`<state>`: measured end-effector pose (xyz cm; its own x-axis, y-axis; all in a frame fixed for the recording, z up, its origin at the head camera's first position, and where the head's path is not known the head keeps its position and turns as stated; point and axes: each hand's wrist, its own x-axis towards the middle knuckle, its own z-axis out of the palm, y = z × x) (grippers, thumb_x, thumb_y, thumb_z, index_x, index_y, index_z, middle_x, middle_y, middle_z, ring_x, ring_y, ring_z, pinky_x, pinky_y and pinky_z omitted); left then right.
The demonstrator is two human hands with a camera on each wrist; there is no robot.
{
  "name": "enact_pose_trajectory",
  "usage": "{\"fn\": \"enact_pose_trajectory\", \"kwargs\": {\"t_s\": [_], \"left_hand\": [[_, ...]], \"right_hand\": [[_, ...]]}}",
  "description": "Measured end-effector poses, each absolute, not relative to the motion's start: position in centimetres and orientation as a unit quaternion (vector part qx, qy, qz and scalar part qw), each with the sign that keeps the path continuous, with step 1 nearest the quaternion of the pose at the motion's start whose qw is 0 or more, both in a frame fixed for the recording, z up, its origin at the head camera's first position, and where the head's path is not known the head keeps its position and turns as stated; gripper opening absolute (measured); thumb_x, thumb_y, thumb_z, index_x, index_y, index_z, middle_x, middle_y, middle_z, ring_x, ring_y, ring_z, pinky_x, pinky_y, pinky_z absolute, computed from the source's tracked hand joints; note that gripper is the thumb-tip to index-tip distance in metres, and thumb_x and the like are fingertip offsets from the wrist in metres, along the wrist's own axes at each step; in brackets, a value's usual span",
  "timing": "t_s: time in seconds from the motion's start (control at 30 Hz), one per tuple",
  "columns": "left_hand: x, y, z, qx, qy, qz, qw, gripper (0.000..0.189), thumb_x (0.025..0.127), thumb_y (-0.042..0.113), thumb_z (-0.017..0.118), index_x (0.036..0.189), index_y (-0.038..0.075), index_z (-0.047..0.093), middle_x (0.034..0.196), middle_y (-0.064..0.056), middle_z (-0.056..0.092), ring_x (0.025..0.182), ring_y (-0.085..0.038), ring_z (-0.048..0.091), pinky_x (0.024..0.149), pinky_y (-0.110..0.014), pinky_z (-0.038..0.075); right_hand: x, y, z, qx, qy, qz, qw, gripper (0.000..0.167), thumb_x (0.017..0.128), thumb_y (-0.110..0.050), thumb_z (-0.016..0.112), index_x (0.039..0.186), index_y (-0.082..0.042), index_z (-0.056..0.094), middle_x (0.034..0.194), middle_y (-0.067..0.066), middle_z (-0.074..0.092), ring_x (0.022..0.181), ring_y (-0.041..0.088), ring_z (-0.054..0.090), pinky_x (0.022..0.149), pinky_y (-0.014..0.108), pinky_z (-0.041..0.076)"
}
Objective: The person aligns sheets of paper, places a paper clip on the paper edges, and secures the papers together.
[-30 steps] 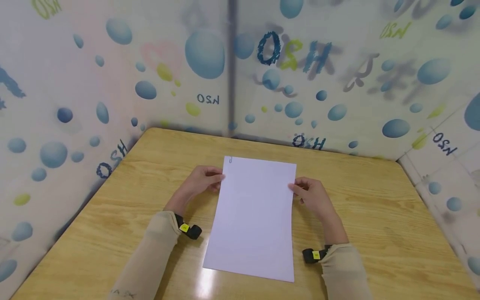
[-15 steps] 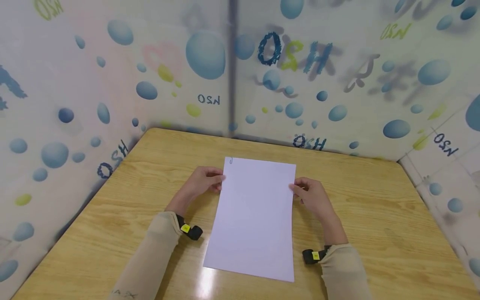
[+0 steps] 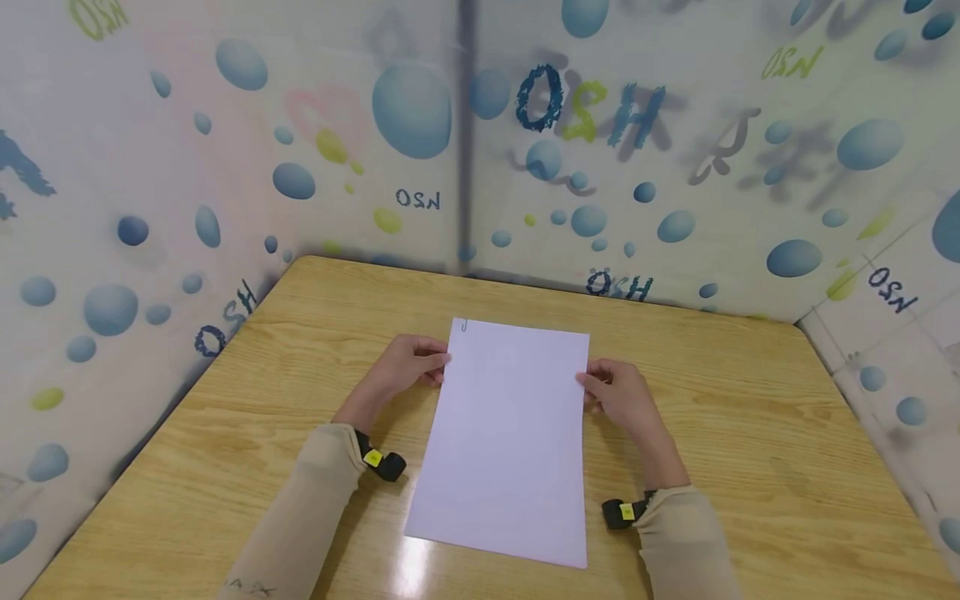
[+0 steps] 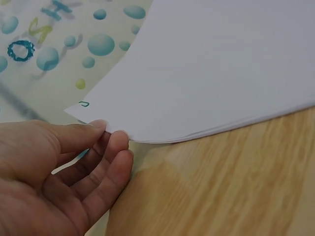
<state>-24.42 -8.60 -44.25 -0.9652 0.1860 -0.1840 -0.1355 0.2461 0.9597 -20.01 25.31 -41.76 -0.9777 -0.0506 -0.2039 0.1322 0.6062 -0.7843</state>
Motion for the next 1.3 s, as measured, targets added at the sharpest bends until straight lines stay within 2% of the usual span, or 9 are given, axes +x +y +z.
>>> {"fn": "enact_pose_trajectory", "kwargs": {"t_s": [0.47, 0.97, 1.3], "left_hand": [[-24.1, -8.1, -44.4, 0.027, 0.807, 0.581, 0.107, 0.016, 0.092, 0.002, 0.066, 0.107, 0.0, 0.066, 0.082, -0.01, 0.067, 0.062, -0.018, 0.064, 0.058, -0.028, 0.055], [-23.8, -7.9, -43.7, 0.037, 0.828, 0.55, 0.101, 0.021, 0.092, 0.0, 0.064, 0.114, -0.001, 0.067, 0.089, -0.009, 0.066, 0.063, -0.017, 0.065, 0.058, -0.027, 0.054], [-23.7, -7.8, -43.7, 0.036, 0.835, 0.54, 0.102, 0.022, 0.093, 0.002, 0.063, 0.114, -0.001, 0.068, 0.085, -0.009, 0.066, 0.062, -0.017, 0.064, 0.058, -0.027, 0.054]], "right_hand": [[-20.5, 24.9, -42.5, 0.055, 0.89, -0.434, 0.132, 0.035, 0.1, -0.017, 0.057, 0.128, 0.003, 0.055, 0.097, 0.014, 0.063, 0.077, 0.019, 0.062, 0.068, 0.028, 0.054], [-20.7, 24.7, -42.7, 0.063, 0.89, -0.427, 0.148, 0.036, 0.098, -0.015, 0.059, 0.129, 0.004, 0.054, 0.104, 0.016, 0.062, 0.08, 0.019, 0.063, 0.071, 0.027, 0.055], [-20.7, 24.5, -42.7, 0.055, 0.894, -0.422, 0.143, 0.038, 0.1, -0.015, 0.057, 0.131, 0.005, 0.052, 0.103, 0.016, 0.062, 0.078, 0.018, 0.063, 0.07, 0.028, 0.055]]}}
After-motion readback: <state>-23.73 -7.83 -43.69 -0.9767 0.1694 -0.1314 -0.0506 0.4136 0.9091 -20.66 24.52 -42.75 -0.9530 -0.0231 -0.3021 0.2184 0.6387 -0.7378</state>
